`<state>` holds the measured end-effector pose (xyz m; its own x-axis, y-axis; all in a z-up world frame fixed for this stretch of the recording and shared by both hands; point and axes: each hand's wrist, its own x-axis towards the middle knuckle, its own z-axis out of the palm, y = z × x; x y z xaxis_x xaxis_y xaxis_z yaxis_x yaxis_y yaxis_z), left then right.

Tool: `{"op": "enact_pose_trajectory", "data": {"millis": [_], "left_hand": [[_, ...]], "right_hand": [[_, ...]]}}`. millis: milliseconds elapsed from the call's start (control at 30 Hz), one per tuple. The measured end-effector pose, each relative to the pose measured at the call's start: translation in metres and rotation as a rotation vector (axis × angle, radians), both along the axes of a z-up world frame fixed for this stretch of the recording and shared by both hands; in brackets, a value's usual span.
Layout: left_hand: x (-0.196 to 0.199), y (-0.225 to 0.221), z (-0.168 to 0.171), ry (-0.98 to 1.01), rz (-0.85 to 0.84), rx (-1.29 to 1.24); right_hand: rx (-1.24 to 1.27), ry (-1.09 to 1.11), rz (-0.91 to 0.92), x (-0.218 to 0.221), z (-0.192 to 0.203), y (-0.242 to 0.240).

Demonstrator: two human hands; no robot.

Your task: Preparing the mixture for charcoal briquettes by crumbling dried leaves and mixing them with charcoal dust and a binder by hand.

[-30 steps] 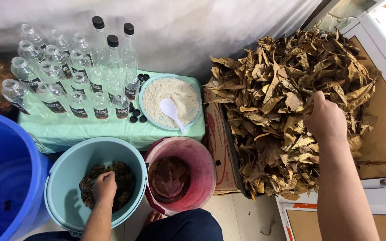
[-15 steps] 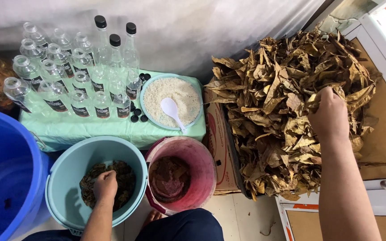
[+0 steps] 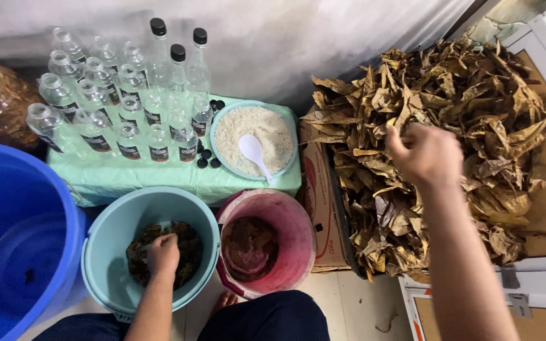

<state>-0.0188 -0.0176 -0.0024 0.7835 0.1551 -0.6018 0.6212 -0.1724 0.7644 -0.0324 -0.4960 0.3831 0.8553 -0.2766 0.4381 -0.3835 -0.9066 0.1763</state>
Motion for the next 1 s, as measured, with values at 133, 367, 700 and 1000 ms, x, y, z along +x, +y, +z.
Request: {"op": "enact_pose_trajectory", "data": {"millis": [133, 367, 700, 1000], "left_hand": [[-0.001, 0.000, 0.011, -0.011, 0.031, -0.023], [0.004, 0.002, 0.011, -0.013, 0.122, -0.113], [0.004, 0.008, -0.002, 0.268, 0.325, -0.189], [0.004, 0.031, -0.101, 0.335, 0.478, -0.616]], "right_hand": [[0.295, 0.218, -0.193, 0.022, -0.007, 0.152], [0.757, 0.697, 0.415, 0.063, -0.164, 0.302], [0.939, 0.693, 0.275, 0.021, -0.312, 0.409], [1.563, 0.326, 0.406, -0.016, -0.426, 0.409]]}}
